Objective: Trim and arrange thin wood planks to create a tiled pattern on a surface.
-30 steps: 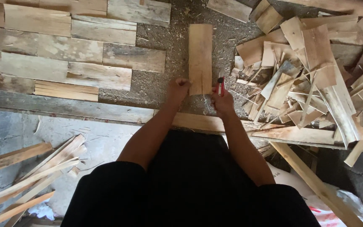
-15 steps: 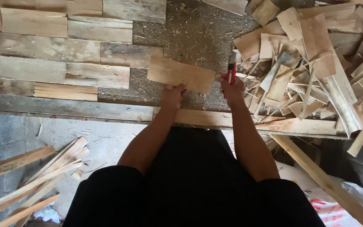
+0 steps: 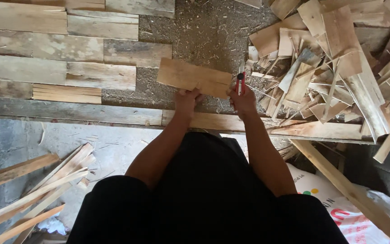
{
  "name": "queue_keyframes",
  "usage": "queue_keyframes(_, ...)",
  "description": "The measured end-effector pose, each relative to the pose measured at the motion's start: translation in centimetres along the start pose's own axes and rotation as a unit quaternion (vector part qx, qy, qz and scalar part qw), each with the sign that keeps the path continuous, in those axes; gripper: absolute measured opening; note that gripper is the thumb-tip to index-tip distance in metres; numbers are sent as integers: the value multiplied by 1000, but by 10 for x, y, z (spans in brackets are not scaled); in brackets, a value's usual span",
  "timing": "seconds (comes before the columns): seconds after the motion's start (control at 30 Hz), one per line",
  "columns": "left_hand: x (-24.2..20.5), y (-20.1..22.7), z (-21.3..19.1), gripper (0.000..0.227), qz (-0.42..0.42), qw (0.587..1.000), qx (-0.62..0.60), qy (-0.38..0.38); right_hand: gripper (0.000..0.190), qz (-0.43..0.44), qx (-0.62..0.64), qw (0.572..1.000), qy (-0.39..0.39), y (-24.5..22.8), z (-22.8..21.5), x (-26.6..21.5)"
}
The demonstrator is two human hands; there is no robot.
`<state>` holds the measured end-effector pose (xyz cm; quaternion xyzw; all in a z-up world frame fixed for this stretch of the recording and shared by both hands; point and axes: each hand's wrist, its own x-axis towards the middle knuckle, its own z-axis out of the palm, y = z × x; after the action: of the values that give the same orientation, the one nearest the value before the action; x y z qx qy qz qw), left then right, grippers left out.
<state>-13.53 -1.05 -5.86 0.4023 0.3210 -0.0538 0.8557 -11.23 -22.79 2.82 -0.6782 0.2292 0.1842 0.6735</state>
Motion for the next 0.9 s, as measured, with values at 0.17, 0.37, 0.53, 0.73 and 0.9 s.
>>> queue_keyframes(0.17, -76, 102, 32, 68, 114, 982, 149, 14, 21, 55, 46, 997, -29, -12, -14, -2)
queue_keyframes(0.37, -55, 94, -40, 74, 247, 929, 273, -46, 19, 134, 109, 980, -98, -18, -33, 0)
queue_keyframes(0.53, -71, 124, -18, 59, 350, 853, 386, -38, 16, 197, 116, 967, -116, -5, -45, 9)
queue_keyframes(0.73, -57, 132, -12, 42, 343, 842, 414, -41, 13, 217, 194, 938, -188, 8, -53, 22)
queue_keyframes(0.9, -16, 98, -29, 25, 176, 908, 377, -48, 24, 155, 230, 958, -75, 0, -50, 24)
